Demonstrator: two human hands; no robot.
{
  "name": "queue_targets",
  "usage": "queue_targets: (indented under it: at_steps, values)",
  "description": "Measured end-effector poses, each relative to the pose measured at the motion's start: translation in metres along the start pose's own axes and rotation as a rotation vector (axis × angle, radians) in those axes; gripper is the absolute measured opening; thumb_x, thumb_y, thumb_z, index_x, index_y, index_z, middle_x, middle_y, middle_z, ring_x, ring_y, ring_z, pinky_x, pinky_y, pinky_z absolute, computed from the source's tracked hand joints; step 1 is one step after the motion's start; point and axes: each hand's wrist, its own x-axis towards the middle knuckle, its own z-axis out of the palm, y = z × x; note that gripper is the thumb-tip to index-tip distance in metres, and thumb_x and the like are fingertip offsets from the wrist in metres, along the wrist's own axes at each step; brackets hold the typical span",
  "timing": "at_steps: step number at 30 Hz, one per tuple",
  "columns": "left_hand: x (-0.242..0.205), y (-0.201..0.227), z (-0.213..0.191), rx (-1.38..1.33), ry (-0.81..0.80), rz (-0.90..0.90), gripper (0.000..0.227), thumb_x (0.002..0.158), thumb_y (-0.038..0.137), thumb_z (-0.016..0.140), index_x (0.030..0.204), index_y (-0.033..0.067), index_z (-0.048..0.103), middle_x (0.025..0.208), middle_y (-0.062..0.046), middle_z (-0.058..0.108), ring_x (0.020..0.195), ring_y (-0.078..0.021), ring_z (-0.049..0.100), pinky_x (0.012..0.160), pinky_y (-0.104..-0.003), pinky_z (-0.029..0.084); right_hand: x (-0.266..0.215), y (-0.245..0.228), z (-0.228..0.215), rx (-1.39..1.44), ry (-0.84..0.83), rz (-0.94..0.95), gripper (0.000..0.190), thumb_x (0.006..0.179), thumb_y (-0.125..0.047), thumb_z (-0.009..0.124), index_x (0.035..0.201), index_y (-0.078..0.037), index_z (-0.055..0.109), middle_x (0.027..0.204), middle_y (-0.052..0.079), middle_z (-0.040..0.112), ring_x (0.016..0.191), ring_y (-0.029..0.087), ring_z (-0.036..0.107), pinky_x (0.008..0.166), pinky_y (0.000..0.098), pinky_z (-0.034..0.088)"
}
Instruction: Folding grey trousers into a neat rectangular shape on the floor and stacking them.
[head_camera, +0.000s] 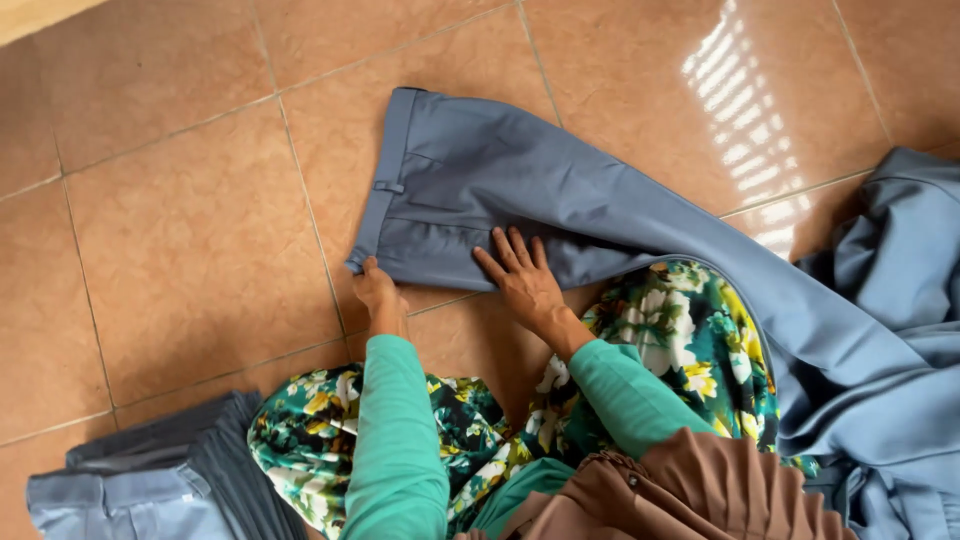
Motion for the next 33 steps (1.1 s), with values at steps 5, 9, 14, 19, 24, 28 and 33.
queue_targets:
  at_steps: [5, 9, 14, 19, 24, 28, 33]
  values:
    - [-0.059, 0.044, -0.020, -0.089, 0.045, 0.024, 0.069, 0.096, 0.038, 0.066, 0.151, 0.0036, 0.042, 0.154, -0.027, 0.042, 0.143, -0.0476, 0.039, 0.114, -0.064, 0.036, -0.008, 0.013, 0.013, -0.007, 0.031, 0.056, 0.066, 0.094, -0.011, 0.043, 0.158, -0.022, 0.038, 0.165, 0.012, 0.035, 0.154, 0.032, 0.025, 0.116, 0.0678, 0.019]
    - [-0.055, -0.019, -0.016, -0.410, -0.051, -0.141, 0.099, 0.087, 0.051, 0.085, 0.157, 0.0057, 0.031, 0.160, -0.029, 0.030, 0.145, -0.0560, 0.028, 0.115, -0.072, 0.024, -0.001, 0.018, 0.023, 0.022, 0.068, 0.052, 0.068, 0.091, -0.011, 0.043, 0.158, -0.021, 0.039, 0.167, 0.009, 0.033, 0.155, 0.032, 0.024, 0.115, 0.0693, 0.019]
    - [-0.218, 0.046, 0.018, -0.369, -0.331, -0.305, 0.110, 0.083, 0.045, 0.085, 0.154, -0.0114, 0.023, 0.153, -0.043, 0.025, 0.137, -0.0661, 0.030, 0.113, -0.072, 0.026, -0.004, 0.015, 0.011, 0.057, 0.037, 0.031, 0.072, 0.089, -0.016, 0.044, 0.160, -0.021, 0.035, 0.167, 0.009, 0.031, 0.156, 0.034, 0.020, 0.115, 0.0718, 0.016]
    - [-0.195, 0.032, 0.037, -0.296, -0.246, -0.315, 0.092, 0.090, 0.044, 0.077, 0.150, -0.0075, 0.031, 0.148, -0.039, 0.038, 0.131, -0.0644, 0.041, 0.107, -0.071, 0.038, -0.008, 0.006, -0.011, -0.009, 0.000, 0.015, 0.074, 0.090, -0.016, 0.046, 0.162, -0.021, 0.030, 0.167, 0.011, 0.029, 0.155, 0.034, 0.021, 0.113, 0.0701, 0.022]
    - [-0.088, -0.029, 0.017, -0.289, -0.080, -0.270, 0.096, 0.088, 0.047, 0.082, 0.153, -0.0007, 0.030, 0.149, -0.037, 0.038, 0.128, -0.0658, 0.043, 0.102, -0.072, 0.042, -0.014, 0.006, -0.008, -0.068, 0.006, 0.016, 0.064, 0.094, -0.013, 0.042, 0.157, -0.024, 0.037, 0.161, 0.004, 0.041, 0.151, 0.024, 0.033, 0.105, 0.0581, 0.037]
    - [0.002, -0.037, -0.026, -0.224, 0.027, -0.241, 0.095, 0.086, 0.053, 0.084, 0.148, -0.0029, 0.039, 0.140, -0.038, 0.048, 0.118, -0.0622, 0.055, 0.092, -0.068, 0.052, -0.015, 0.004, -0.001, -0.078, 0.027, -0.006, 0.062, 0.094, -0.014, 0.042, 0.154, -0.024, 0.038, 0.156, 0.005, 0.044, 0.147, 0.025, 0.037, 0.101, 0.0576, 0.039]
    - [0.061, -0.038, -0.085, -0.312, 0.101, -0.337, 0.086, 0.089, 0.054, 0.078, 0.141, -0.0047, 0.043, 0.122, -0.032, 0.058, 0.106, -0.0460, 0.070, 0.081, -0.047, 0.065, -0.015, -0.015, -0.007, -0.111, 0.039, -0.067, 0.060, 0.094, -0.011, 0.047, 0.153, -0.022, 0.042, 0.157, 0.006, 0.045, 0.145, 0.026, 0.039, 0.101, 0.0581, 0.037]
